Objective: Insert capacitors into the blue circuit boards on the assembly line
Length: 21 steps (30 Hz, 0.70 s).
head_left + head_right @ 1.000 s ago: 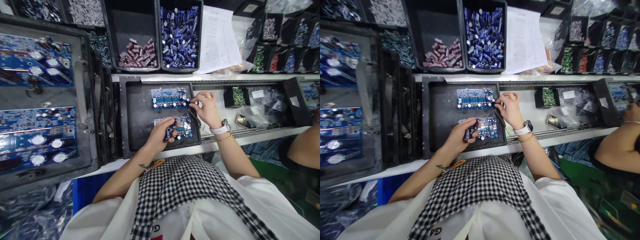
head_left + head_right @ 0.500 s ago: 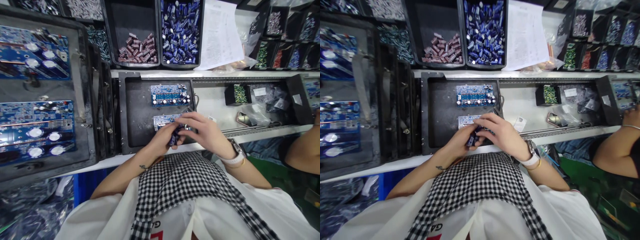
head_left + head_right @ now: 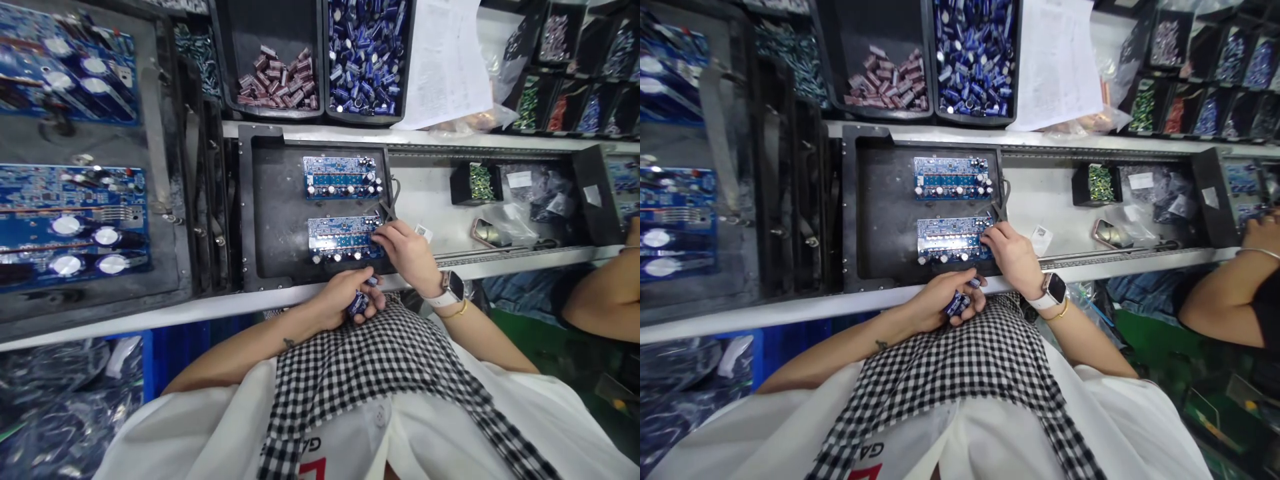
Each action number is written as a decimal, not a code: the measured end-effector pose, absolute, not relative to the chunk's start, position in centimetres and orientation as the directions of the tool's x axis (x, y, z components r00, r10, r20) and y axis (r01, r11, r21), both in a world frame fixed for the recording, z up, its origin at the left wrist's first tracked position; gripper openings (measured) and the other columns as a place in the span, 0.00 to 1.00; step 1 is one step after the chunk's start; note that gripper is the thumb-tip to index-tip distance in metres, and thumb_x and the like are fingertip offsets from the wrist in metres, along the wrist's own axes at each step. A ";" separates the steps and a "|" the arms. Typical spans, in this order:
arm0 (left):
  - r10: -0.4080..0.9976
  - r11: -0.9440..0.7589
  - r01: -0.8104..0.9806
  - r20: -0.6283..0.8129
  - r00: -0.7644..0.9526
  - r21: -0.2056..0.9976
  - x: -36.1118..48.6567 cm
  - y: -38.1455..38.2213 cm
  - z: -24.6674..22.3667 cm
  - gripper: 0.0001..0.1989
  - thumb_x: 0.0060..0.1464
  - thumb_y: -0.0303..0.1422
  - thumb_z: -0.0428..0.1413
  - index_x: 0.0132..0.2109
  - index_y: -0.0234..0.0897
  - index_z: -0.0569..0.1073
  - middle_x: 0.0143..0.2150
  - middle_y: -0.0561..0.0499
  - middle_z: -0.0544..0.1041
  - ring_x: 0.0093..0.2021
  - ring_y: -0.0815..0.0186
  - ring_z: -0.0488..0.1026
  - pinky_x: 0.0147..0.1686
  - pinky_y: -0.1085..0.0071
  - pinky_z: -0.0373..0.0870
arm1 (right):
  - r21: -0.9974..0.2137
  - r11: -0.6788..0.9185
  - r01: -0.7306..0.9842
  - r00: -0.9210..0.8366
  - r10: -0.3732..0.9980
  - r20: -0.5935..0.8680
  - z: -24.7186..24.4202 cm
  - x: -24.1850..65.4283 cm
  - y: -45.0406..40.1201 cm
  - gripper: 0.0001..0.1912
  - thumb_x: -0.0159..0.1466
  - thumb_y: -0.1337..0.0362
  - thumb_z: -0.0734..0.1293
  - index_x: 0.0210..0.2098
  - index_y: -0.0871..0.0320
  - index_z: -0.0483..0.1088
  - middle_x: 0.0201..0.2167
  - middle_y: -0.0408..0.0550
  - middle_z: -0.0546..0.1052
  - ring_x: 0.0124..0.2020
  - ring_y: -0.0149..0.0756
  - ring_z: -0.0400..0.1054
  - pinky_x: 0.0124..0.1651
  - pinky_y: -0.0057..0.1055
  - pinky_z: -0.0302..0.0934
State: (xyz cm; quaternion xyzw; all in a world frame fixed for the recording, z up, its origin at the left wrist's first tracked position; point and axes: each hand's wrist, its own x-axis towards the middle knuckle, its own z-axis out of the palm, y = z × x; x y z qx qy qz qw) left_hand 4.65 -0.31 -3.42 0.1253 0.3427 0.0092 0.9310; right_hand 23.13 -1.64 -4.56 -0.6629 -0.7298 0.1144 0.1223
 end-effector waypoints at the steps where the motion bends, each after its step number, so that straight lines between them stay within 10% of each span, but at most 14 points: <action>1: 0.117 0.972 0.048 -0.647 0.753 0.231 4.6 -0.4 -3.4 0.14 0.67 0.38 0.44 0.42 0.32 0.67 0.23 0.51 0.70 0.16 0.71 0.64 0.11 0.81 0.54 | -0.306 0.098 0.947 -0.093 0.995 0.029 -4.5 23.0 -1.7 0.13 0.71 0.60 0.59 0.44 0.59 0.72 0.42 0.51 0.76 0.41 0.38 0.73 0.40 0.32 0.66; 14: 0.126 0.988 -0.038 -0.652 0.747 0.147 4.7 0.4 -3.1 0.14 0.66 0.34 0.45 0.43 0.29 0.72 0.30 0.45 0.74 0.20 0.73 0.66 0.13 0.82 0.56 | -0.166 0.144 0.976 -0.140 0.989 0.040 -4.5 23.1 -1.8 0.15 0.72 0.59 0.57 0.44 0.58 0.72 0.42 0.50 0.77 0.35 0.34 0.72 0.29 0.30 0.59; 21: 0.119 0.983 0.021 -0.721 0.683 0.182 5.0 0.0 -4.0 0.29 0.66 0.48 0.44 0.24 0.31 0.65 0.33 0.41 0.76 0.26 0.69 0.72 0.19 0.78 0.69 | -0.398 0.166 0.902 -0.151 0.986 0.068 -3.3 22.8 -2.4 0.14 0.70 0.58 0.61 0.50 0.56 0.71 0.47 0.52 0.75 0.44 0.37 0.72 0.42 0.33 0.68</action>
